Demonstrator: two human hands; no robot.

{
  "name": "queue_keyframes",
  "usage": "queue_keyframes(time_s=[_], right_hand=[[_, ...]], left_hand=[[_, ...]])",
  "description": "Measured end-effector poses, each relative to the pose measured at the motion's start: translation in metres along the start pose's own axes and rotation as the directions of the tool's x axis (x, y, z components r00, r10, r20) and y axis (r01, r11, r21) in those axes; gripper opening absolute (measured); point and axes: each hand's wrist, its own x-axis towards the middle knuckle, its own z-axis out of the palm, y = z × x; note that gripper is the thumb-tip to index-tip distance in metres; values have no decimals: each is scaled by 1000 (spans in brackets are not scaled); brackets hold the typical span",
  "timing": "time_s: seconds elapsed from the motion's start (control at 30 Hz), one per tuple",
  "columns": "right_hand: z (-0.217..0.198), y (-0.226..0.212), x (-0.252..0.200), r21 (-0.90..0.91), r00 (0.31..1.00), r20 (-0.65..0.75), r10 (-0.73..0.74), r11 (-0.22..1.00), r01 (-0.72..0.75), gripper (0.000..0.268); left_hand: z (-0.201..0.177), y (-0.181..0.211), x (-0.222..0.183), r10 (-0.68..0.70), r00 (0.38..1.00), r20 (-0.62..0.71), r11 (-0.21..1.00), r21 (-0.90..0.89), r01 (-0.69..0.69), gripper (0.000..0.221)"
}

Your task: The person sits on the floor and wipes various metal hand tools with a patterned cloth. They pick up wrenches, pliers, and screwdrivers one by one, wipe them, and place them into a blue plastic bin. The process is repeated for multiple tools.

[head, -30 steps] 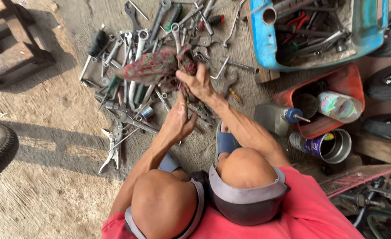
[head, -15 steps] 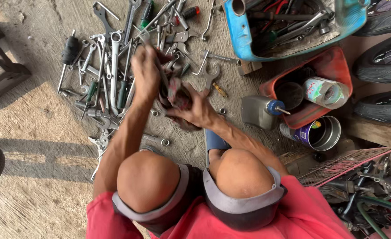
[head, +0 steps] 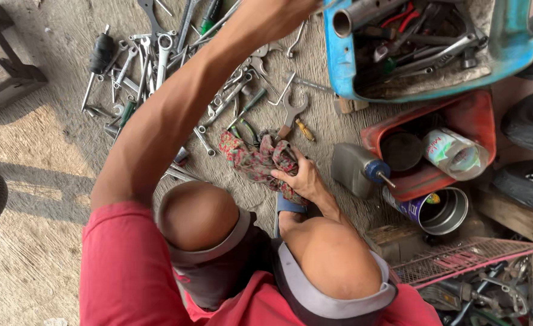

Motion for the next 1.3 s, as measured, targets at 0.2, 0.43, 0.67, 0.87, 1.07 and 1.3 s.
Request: queue_keyframes(time_s=[0.2,0.43,0.67,0.87,1.07,1.3], right_hand=[[5,6,11,10,999,-7,33,999,-33,89],[-6,1,27,222,993,-24,-115,968,117,72],[25,-62,73,943,976,51,210,312,-116,46],[59,-137,155,608,936,114,333,722,-331,29],[100,-148,135,894,835,309,-456,-159,-418,28],[94,-183,139,744,987,-51,-152,654,139,43]], left_hand=[[42,-13,-201,-796,595,110,602,54,796,32],[67,25,-259,-762,636,-122,646,-80,759,29],[10,133,-276,-928,357,108,280,-429,859,31],[-23,224,-280,-900,424,105,359,-375,855,19],[-64,222,-288,-909,271,317,-196,-898,395,22],[-82,241,-314,-923,385,9,296,-622,725,10]])
